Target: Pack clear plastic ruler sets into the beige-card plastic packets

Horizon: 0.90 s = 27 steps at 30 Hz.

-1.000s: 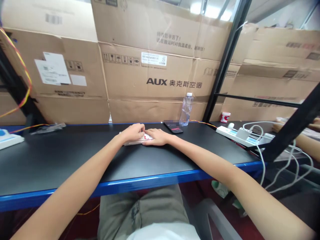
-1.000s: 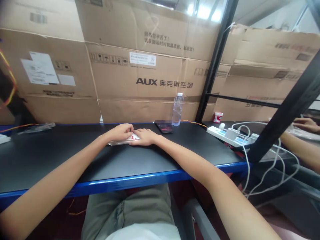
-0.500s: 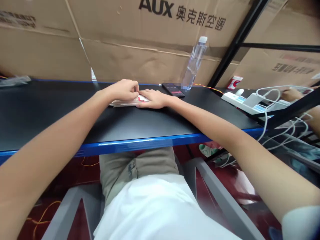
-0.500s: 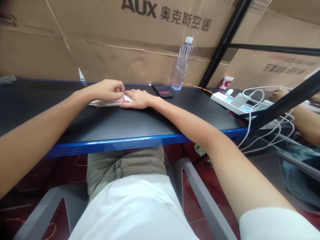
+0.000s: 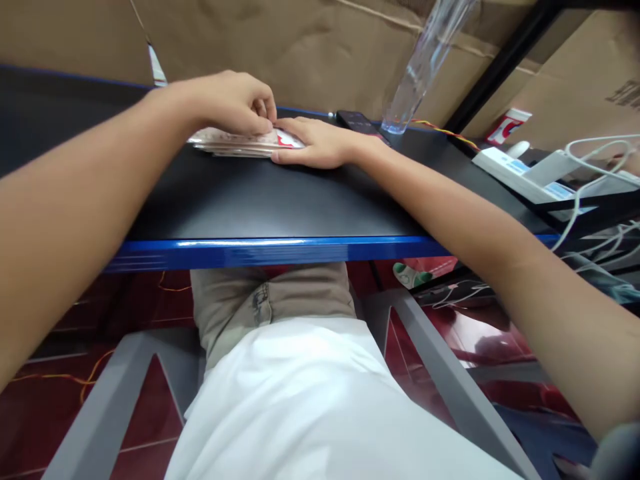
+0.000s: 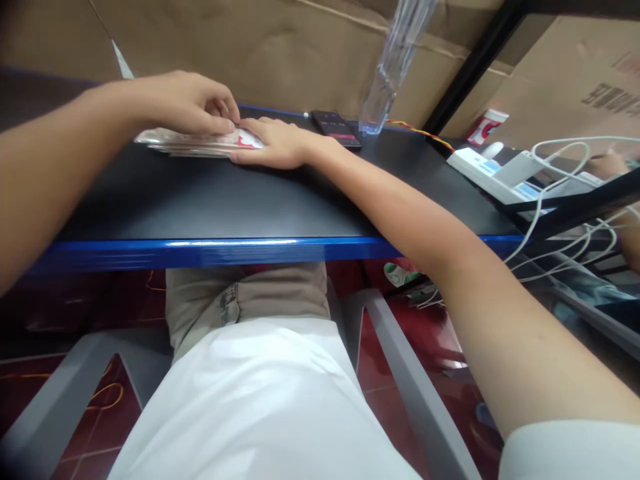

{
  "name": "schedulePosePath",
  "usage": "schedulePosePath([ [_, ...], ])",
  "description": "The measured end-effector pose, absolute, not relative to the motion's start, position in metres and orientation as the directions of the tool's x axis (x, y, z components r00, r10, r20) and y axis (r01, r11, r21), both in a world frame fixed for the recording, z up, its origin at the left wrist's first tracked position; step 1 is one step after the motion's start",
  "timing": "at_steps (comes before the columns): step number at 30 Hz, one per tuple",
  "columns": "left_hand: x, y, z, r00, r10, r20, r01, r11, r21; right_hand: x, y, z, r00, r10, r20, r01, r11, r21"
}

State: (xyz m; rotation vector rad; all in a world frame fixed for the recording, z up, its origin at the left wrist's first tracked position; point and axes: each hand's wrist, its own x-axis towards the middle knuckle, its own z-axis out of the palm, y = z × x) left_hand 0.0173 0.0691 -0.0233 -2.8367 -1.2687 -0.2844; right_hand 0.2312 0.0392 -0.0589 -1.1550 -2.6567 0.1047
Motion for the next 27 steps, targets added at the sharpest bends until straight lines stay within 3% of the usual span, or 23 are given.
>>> schedulePosePath([
  [3, 0.013, 0.072, -0.027, 0.675, 0.677, 0.293, 0.698, -0.715, 0.044, 0.233, 0.033, -0.049, -0.683, 0.696, 0.222, 0.702, 0.709, -0.066],
  [8, 0.013, 0.068, -0.030, 0.653, 0.599, 0.463, 0.656, -0.754, 0.050, 0.228, 0.021, -0.037, -0.628, 0.607, 0.487, 0.671, 0.739, -0.057],
  [13, 0.014, 0.066, -0.026, 0.565, 0.585, 0.582, 0.695, -0.718, 0.046, 0.212, 0.010, -0.036, -0.670, 0.600, 0.437, 0.649, 0.759, -0.048],
  [17, 0.013, 0.068, -0.027, 0.607, 0.600, 0.521, 0.705, -0.709, -0.006, 0.208, 0.013, -0.045, -0.675, 0.625, 0.392, 0.662, 0.748, -0.052],
  [22, 0.020, 0.066, -0.030, 0.620, 0.622, 0.477, 0.699, -0.715, 0.024, 0.213, 0.021, -0.051, -0.643, 0.696, 0.321, 0.702, 0.703, -0.117],
  [27, 0.025, 0.071, -0.033, 0.633, 0.741, 0.225, 0.763, -0.647, -0.016, 0.217, 0.020, -0.052, -0.604, 0.741, 0.294, 0.735, 0.660, -0.152],
])
